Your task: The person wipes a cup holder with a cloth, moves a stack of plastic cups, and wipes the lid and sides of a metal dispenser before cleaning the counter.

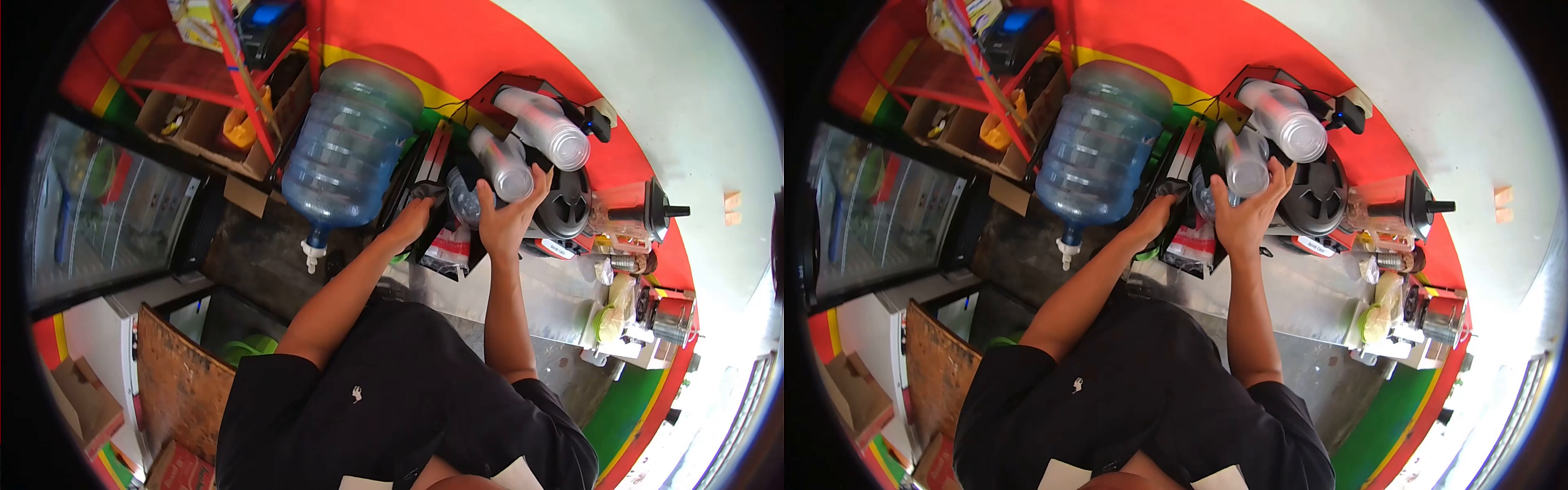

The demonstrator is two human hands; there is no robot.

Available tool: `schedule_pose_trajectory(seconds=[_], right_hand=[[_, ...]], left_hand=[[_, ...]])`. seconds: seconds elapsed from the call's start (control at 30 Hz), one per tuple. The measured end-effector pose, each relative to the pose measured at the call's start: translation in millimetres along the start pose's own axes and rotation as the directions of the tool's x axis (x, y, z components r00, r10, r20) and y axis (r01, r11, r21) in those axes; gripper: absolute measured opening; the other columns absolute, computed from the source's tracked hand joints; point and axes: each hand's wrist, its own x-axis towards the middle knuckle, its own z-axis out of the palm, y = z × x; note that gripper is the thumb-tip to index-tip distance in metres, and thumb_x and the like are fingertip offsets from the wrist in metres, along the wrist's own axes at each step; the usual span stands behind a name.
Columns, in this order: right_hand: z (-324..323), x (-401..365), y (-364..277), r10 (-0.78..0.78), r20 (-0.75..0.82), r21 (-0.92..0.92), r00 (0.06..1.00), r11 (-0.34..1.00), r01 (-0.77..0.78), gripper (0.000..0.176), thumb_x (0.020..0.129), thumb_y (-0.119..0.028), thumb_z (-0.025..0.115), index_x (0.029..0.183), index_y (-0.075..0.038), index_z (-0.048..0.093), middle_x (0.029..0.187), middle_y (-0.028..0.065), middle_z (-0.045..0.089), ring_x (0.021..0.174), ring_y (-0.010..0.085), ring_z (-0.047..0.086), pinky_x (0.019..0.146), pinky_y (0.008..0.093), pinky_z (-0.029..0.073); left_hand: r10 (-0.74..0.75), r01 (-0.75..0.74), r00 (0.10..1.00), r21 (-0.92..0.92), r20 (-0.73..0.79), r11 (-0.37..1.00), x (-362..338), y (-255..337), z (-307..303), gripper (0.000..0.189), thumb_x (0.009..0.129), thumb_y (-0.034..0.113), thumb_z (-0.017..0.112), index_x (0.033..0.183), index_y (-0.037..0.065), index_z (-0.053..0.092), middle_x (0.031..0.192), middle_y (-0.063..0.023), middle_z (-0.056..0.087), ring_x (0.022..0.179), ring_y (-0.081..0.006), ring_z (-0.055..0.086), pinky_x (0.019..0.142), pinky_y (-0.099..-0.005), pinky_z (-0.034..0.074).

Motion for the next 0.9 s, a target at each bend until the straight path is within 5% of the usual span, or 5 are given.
schedule_pose_trajectory(seconds=[0.1, 0.23, 0.53, 0.8, 0.9], right_hand=[[-11, -13, 0, 0.079, 0.017, 0.006, 0.997, 0.997, -0.079, 0.1, 0.083, -0.026, 0.088, 0.155, 0.006, 0.026, 0.163, 0.0338, 0.025, 0.151, 0.0515, 0.026, 0.123, 0.0568, 0.024], [-13, -56, 4, 0.156, 0.045, -0.047, 0.987, 0.987, -0.154, 0.104, 0.08, -0.026, 0.089, 0.156, 0.006, 0.025, 0.162, 0.0324, 0.029, 0.147, 0.0514, 0.032, 0.121, 0.0591, 0.026], [10, -79, -13, 0.233, 0.061, -0.231, 0.971, 0.949, -0.214, 0.107, 0.074, -0.04, 0.092, 0.151, 0.003, 0.031, 0.146, 0.0337, 0.04, 0.128, 0.0533, 0.043, 0.11, 0.0619, 0.034], [13, -85, -11, 0.259, 0.081, -0.264, 0.962, 0.937, -0.23, 0.121, 0.061, -0.059, 0.095, 0.15, -0.003, 0.035, 0.148, 0.0321, 0.039, 0.131, 0.0529, 0.042, 0.11, 0.0615, 0.038], [12, -83, -10, 0.24, 0.079, -0.272, 0.968, 0.939, -0.21, 0.118, 0.061, -0.06, 0.095, 0.149, -0.004, 0.039, 0.147, 0.0312, 0.04, 0.129, 0.0535, 0.044, 0.107, 0.0606, 0.041]], left_hand=[[-0.15, 0.195, 0.98, -0.464, 0.131, 0.864, 21, 17, -2, 0.056, 0.108, 0.044, 0.039, 0.126, -0.001, 0.067, 0.126, -0.0195, 0.068, 0.117, -0.0286, 0.065, 0.102, -0.0386, 0.048], [-0.327, 0.444, 0.896, -0.577, 0.3, 0.685, 43, 56, -24, 0.066, 0.108, 0.057, 0.038, 0.134, 0.002, 0.065, 0.131, -0.0172, 0.068, 0.119, -0.0276, 0.064, 0.106, -0.0394, 0.048], [-0.262, 0.275, 0.961, -0.217, 0.088, 0.937, 172, 18, -15, 0.096, 0.102, 0.078, 0.035, 0.165, 0.006, 0.032, 0.163, -0.0168, 0.043, 0.148, -0.0319, 0.041, 0.123, -0.0479, 0.03], [-0.099, 0.163, 0.981, -0.443, 0.165, 0.882, 153, -31, -23, 0.073, 0.106, 0.066, 0.047, 0.15, 0.008, 0.054, 0.139, -0.0129, 0.064, 0.127, -0.0275, 0.061, 0.112, -0.0402, 0.044], [-0.142, 0.158, 0.987, -0.493, 0.07, 0.855, 116, -61, -8, 0.082, 0.107, 0.065, 0.043, 0.161, 0.003, 0.04, 0.161, -0.0127, 0.046, 0.149, -0.0267, 0.042, 0.123, -0.0369, 0.029]])
